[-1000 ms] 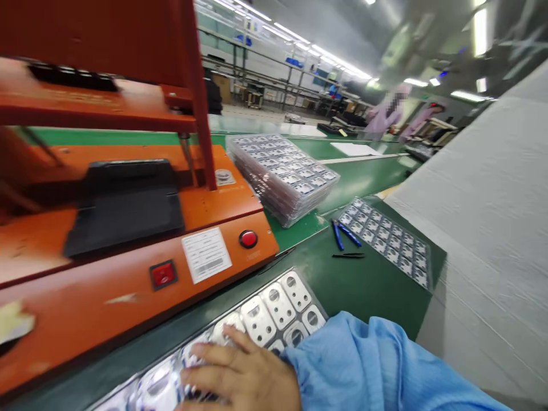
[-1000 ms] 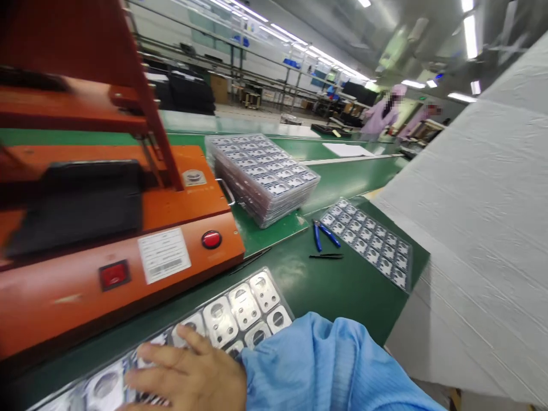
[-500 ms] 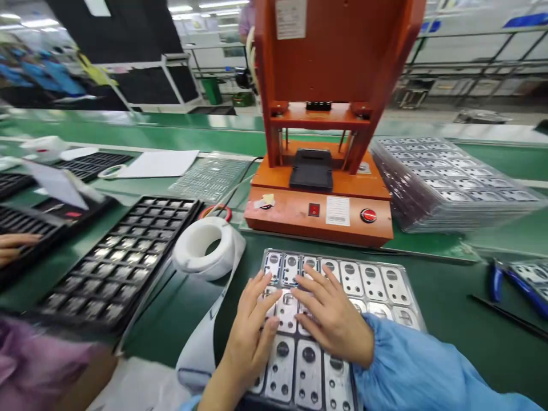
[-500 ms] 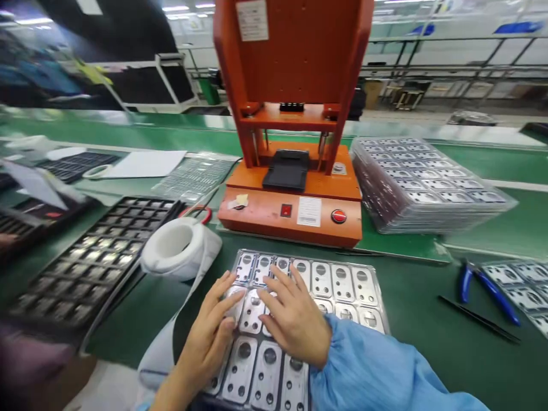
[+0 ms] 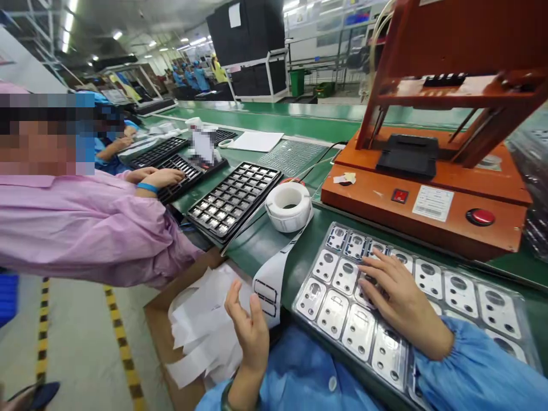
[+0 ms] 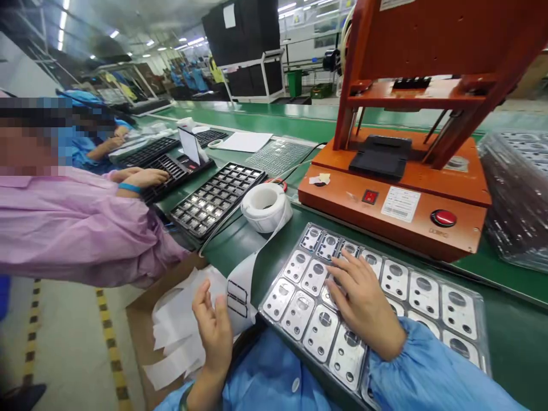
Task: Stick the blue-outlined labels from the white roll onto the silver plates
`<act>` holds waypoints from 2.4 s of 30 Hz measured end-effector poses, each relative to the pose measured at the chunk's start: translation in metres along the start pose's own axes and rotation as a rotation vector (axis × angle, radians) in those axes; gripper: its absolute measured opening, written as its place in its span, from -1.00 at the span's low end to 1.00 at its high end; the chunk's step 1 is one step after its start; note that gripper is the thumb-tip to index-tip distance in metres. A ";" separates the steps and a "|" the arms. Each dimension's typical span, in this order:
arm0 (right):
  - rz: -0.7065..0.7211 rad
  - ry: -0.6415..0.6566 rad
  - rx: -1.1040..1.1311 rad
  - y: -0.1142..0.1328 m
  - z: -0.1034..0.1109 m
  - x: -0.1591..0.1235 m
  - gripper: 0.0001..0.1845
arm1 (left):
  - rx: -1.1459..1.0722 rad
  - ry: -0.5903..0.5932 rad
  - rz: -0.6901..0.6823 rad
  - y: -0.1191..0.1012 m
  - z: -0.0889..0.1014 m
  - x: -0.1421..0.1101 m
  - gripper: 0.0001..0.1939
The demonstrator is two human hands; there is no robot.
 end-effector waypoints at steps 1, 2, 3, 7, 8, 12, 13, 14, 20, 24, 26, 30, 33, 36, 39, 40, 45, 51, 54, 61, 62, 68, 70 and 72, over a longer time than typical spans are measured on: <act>-0.008 0.005 0.014 -0.001 0.000 0.000 -0.77 | 0.003 -0.011 0.089 0.016 0.003 -0.002 -0.54; -0.018 0.010 0.030 -0.003 0.000 0.001 -0.78 | 0.007 -0.005 0.164 0.031 0.004 -0.004 -0.53; -0.031 0.010 0.045 -0.004 0.001 0.001 -0.78 | 0.006 0.015 0.220 0.042 0.004 -0.007 -0.51; -0.093 0.001 0.085 -0.010 0.002 0.002 -0.76 | -0.028 0.166 0.281 0.064 -0.001 -0.012 -0.48; -0.106 -0.003 0.087 -0.011 0.002 0.002 -0.76 | -0.004 0.168 0.257 0.065 0.001 -0.011 -0.48; -0.145 -0.012 0.085 -0.016 0.004 0.001 -0.73 | 0.100 -0.024 0.339 0.074 0.025 -0.006 -0.39; -0.150 -0.014 0.088 -0.017 0.004 0.001 -0.73 | 0.091 -0.056 0.420 0.080 0.030 -0.010 -0.36; -0.152 -0.015 0.093 -0.018 0.004 0.001 -0.73 | 0.073 -0.062 0.503 0.085 0.031 -0.017 -0.34; -0.155 -0.027 0.102 -0.020 0.003 0.000 -0.72 | -0.044 0.070 0.734 0.094 0.014 -0.071 -0.31; -0.170 -0.022 0.100 -0.021 0.003 -0.001 -0.72 | -0.152 0.188 0.777 0.087 -0.008 -0.080 -0.24; -0.170 -0.026 0.103 -0.022 0.004 -0.001 -0.72 | -0.166 0.221 0.742 0.080 -0.014 -0.074 -0.30; -0.175 -0.027 0.100 -0.023 0.003 -0.002 -0.71 | -0.204 0.265 0.691 0.069 -0.019 -0.066 -0.42; -0.171 -0.013 0.094 -0.023 0.002 -0.003 -0.70 | -0.219 0.278 0.677 0.063 -0.018 -0.066 -0.45; -0.167 -0.008 0.085 -0.023 0.002 -0.003 -0.70 | -0.209 0.285 0.680 0.059 -0.014 -0.062 -0.44; -0.175 0.000 0.088 -0.022 0.003 -0.003 -0.70 | -0.183 0.276 0.656 0.054 -0.007 -0.047 -0.44; -0.178 0.004 0.090 -0.022 0.003 -0.002 -0.70 | -0.182 0.261 0.640 0.052 -0.004 -0.040 -0.44; -0.180 -0.002 0.095 -0.022 0.003 -0.002 -0.70 | -0.205 0.201 0.563 0.049 0.007 -0.007 -0.43; -0.158 -0.004 0.105 -0.022 0.004 -0.001 -0.71 | -0.088 0.116 0.419 0.046 0.020 0.007 -0.56; -0.139 0.006 0.103 -0.021 0.004 0.000 -0.72 | -0.048 0.137 0.346 0.041 0.022 0.009 -0.60; -0.118 0.003 0.097 -0.017 0.004 0.002 -0.72 | 0.066 0.059 0.118 0.026 0.038 0.021 -0.62; -0.116 0.001 0.097 -0.017 0.005 0.002 -0.71 | 0.078 0.051 0.100 0.025 0.039 0.022 -0.62; -0.117 0.014 0.086 -0.015 0.006 0.004 -0.68 | 0.063 0.117 0.184 0.033 0.036 0.019 -0.48; -0.121 0.015 0.072 -0.014 0.007 0.005 -0.64 | 0.021 0.061 0.246 0.037 0.041 0.018 -0.36; -0.118 0.029 0.055 -0.015 0.006 0.005 -0.60 | -0.028 0.018 0.283 0.039 0.045 0.015 -0.31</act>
Point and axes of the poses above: each hand's wrist, its own x-axis towards the middle knuckle, its own z-axis out of the back of the hand, y = z × x, the point moved 9 cm from there along x, towards the middle knuckle, and after that the axes turned 10 degrees about -y, right-handed, at the moved point
